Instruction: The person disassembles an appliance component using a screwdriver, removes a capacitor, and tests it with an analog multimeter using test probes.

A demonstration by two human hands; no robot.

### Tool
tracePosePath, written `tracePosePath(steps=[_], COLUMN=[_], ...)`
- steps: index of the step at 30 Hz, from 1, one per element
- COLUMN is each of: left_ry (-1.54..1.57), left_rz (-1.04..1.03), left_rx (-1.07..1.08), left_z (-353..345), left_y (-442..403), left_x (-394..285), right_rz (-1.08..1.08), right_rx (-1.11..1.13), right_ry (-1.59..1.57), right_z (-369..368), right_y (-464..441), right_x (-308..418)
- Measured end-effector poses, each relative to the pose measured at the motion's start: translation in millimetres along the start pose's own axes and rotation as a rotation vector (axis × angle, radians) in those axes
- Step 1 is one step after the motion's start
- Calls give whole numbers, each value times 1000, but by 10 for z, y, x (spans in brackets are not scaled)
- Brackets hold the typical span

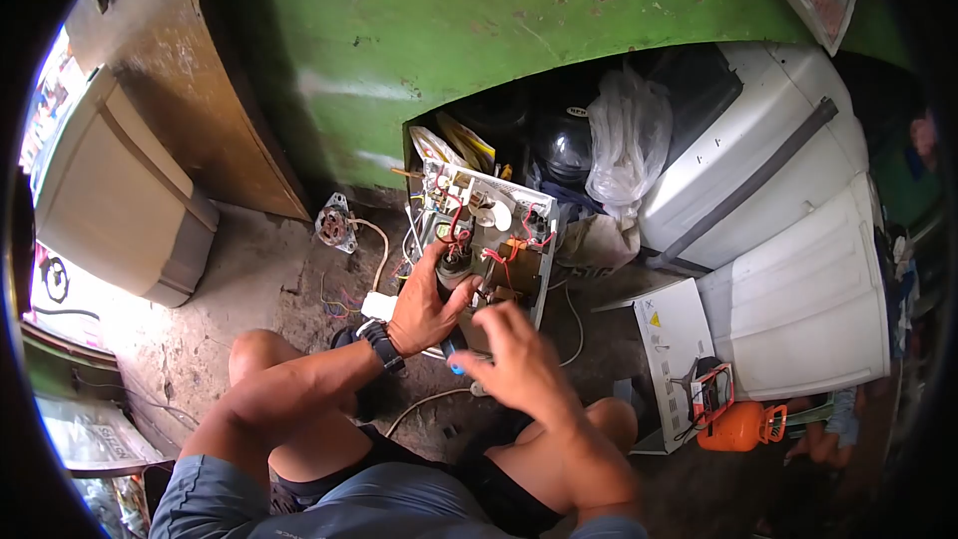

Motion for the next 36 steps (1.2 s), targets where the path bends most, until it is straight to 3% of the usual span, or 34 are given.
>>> tracePosePath(steps=[2, 5, 8, 10, 11, 13, 14, 15, 18, 21, 22, 24, 27, 31, 36], left_ry=[-43, -50, -46, 181, 177, -231, -20, -27, -28, -40, -76, -85, -60, -36, -103], left_rz=[-65, -119, -136, 88, 87, 2, 77, 78, -8, -99, -112, -119, -132, -194, -243], left_rx=[-11, -18, -26, 25, 23, -67, -27, -35, -4, -45, -24, 6, 56, 106, 86], left_z=[-14, -32, 26, 84, 121, 233, 274, 343, 545, 657, 698, 705, 627, 544, 575], left_y=[0, 13, 18, 4, 4, -6, -37, -62, -138, -256, -277, -317, -319, -301, -283], left_x=[42, 82, 29, 82, 88, 45, 122, 128, 105, 133, 29, -2, -19, -12, -81], right_rz=[-38, -54, -161, -176, -178, -315, -371, -454, -291, -380, -385, -170, -300, -107, -93], right_rx=[-1, -133, -119, -168, -206, -178, -185, -142, -226, -263, -275, -195, -99, -102, -113], right_ry=[146, 72, 45, 42, 18, -92, -240, -368, -394, -404, -431, -99, -308, -102, -119], right_z=[-214, -352, -493, -468, -434, -241, -197, -78, 228, 516, 611, 871, 927, 1050, 1040], right_y=[70, 15, -46, -22, 50, 297, 469, 610, 1003, 1265, 1268, 1122, 1090, 961, 868], right_x=[110, 218, 292, 308, 261, 187, 62, 47, 13, 50, 128, 381, 395, 543, 538])
Point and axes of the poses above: each hand's wrist, its own y-axis away from the middle knuckle, its own z-axis out of the back of the hand, x = y × z, the point moved 4 cm from there along -y, towards the middle knuckle, and after that the axes turned 13 degrees about x, right-handed, at the moved point
